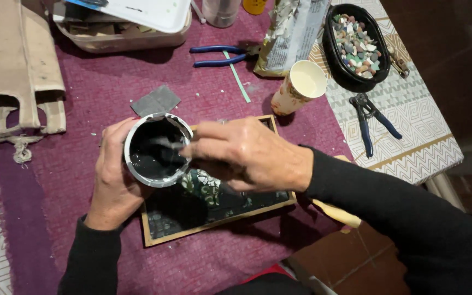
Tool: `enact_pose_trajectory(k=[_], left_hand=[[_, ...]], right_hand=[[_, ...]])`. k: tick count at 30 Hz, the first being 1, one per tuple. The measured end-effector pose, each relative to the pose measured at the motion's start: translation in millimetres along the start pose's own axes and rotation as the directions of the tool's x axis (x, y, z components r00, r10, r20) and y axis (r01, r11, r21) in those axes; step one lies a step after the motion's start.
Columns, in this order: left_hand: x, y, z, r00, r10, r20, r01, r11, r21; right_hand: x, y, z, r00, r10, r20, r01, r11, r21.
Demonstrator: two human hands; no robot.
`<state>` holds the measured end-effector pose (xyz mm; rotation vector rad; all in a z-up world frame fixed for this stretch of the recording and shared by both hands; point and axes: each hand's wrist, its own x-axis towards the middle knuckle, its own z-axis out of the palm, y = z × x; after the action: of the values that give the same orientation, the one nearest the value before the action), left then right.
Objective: Apply and smooth black grout over a mosaic tile tray using a spreader tool and brush.
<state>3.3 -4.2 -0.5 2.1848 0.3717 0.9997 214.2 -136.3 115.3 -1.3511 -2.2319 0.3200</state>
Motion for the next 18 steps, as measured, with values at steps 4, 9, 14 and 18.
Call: enact_pose_trajectory(k=[4, 9, 14, 18], left_hand=[[-0.5, -4.7, 2.4, 1.000, 0.014, -0.016, -0.013, 0.999, 0.035], [0.0, -0.8, 0.0, 1.000, -0.014, -0.006, 0.014, 0.999, 0.042], [-0.9, -4.4, 1.9, 1.000, -0.020, 0.006, 0.020, 0.999, 0.044], [0.8, -0.4, 1.3, 0.999, -0.044, 0.021, 0.043, 0.998, 0.037]], right_hand=[[-0.1, -4.7, 6.2, 1.000, -0.021, -0.014, 0.022, 0.993, 0.115], [-2.8, 3.0, 6.7, 0.998, 0.006, -0.064, -0.003, 0.999, 0.041], [-0.7, -4.2, 10.3, 0.996, 0.036, -0.084, -0.022, 0.987, 0.159], [-0.9, 0.2, 0.5, 0.998, 0.012, -0.063, -0.012, 1.000, -0.008]])
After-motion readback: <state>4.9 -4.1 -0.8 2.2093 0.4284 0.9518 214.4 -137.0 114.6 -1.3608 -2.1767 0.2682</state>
